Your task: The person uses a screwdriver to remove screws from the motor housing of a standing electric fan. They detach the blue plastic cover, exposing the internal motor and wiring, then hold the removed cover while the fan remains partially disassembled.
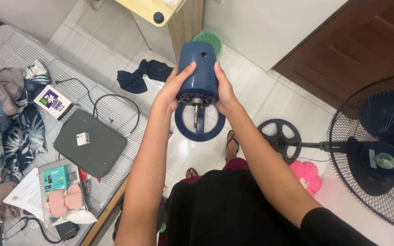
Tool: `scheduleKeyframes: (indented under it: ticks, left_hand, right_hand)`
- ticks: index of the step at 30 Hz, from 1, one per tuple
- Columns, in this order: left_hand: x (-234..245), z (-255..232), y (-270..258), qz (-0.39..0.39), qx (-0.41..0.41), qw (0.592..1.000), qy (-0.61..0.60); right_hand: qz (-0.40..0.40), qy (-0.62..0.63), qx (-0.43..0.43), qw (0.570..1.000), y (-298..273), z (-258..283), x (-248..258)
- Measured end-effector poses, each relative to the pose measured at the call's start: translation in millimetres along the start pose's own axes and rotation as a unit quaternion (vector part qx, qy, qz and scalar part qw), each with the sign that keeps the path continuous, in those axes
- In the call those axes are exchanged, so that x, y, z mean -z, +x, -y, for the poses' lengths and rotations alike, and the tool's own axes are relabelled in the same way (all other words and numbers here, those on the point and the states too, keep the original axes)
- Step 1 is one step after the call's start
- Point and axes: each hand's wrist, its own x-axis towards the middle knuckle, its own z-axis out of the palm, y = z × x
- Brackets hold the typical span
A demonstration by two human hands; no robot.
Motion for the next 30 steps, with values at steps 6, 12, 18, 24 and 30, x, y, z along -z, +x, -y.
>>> scheduleKeyframes:
  ticks: [6, 12, 18, 24, 30]
  left_hand:
    - [1, -2, 3, 0.027, 0.023, 0.999, 0.023]
    - [3, -4, 6, 0.008, 0.018, 0.999, 0.030]
    - [2, -4, 5, 0.020, 0.022, 1.000, 0.008]
    - [2, -5, 1, -0.006, 0.058, 0.998, 0.020]
    - [-6, -11, -5, -0.067, 0.061, 0.995, 0.034]
  right_hand:
    - [-0.090, -0.029, 0.067, 0.993, -4, -6, -5]
    - [-0.021, -0.011, 0.030, 0.999, -2, 4, 0]
    - [-0.008, 0.004, 0.036, 0.999, -1, -1, 5]
    - [-0.065, -0.051, 0.058, 0.995, 2, -20, 11]
    - [0.021, -0.058, 0.020, 0.998, 15, -22, 30]
